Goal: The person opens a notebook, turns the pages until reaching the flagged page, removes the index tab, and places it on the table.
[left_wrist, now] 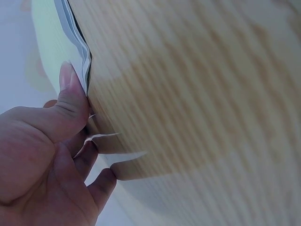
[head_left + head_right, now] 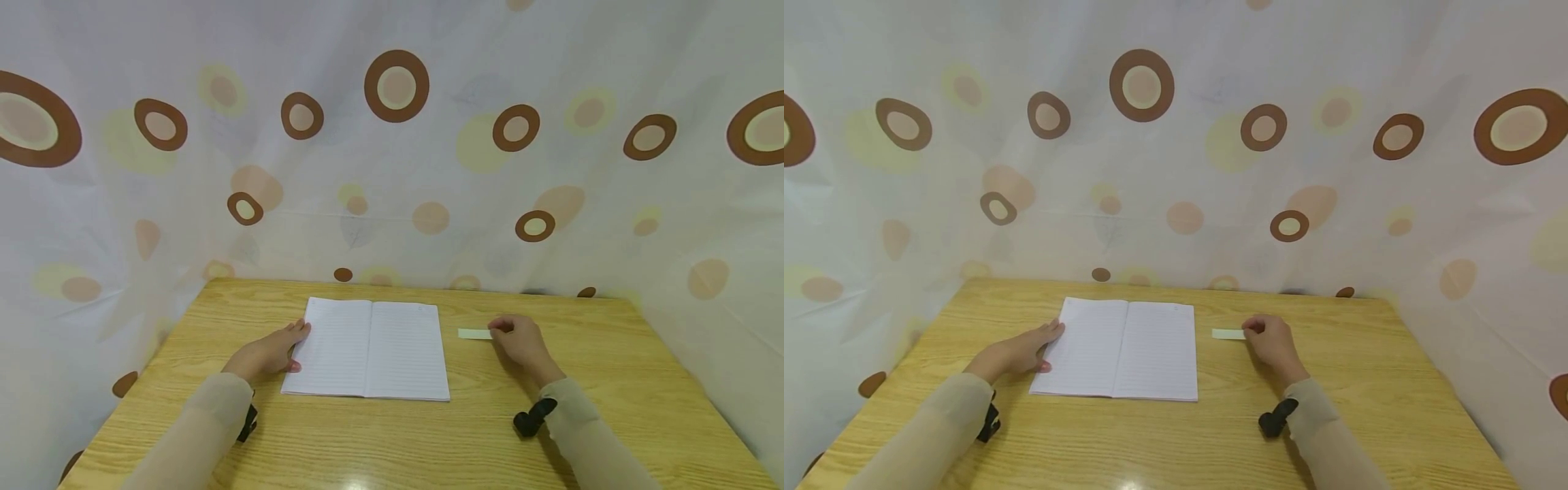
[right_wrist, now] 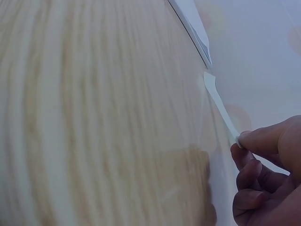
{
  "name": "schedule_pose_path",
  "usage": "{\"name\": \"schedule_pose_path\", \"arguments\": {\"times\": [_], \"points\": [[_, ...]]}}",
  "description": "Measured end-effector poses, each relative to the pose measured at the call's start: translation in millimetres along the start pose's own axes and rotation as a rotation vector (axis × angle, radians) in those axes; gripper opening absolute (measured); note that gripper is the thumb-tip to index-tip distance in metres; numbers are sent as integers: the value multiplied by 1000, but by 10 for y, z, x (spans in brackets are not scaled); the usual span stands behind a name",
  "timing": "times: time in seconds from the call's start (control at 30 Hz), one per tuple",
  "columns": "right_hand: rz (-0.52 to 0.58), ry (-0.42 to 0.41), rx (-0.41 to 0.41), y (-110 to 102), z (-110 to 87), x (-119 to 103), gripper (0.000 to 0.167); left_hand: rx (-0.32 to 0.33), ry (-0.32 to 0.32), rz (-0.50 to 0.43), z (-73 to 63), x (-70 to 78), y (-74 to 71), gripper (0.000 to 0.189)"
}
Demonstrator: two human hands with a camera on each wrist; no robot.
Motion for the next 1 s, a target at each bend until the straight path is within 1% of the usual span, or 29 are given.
{"name": "schedule_pose_path", "arguments": {"times": [0.2,0.43,0.6,0.83,1.0], "points": [[-12,-7,7,-73,-6,58,17,-1,0,-7,14,-12,10,82],[-20,-6,1,-126,-28,97,18,3,25,5,-8,0,0,81],[-26,13,3,-133,-33,135,17,-1,14,0,0,-2,8,81],[-19,35,22,-150,-2,249,17,3,-21,3,11,-18,5,83],[-26,33,24,-156,-3,289,16,-3,-18,6,18,-24,17,83]]}}
Point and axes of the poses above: each hand's wrist, its own z-axis towards the middle knuckle, its own y-axis out of the palm, x = y × z, the point moved 10 cm from there along z, towards the middle knuckle, and after that the axes turned 3 degrees about -y, right-handed, at the moved point
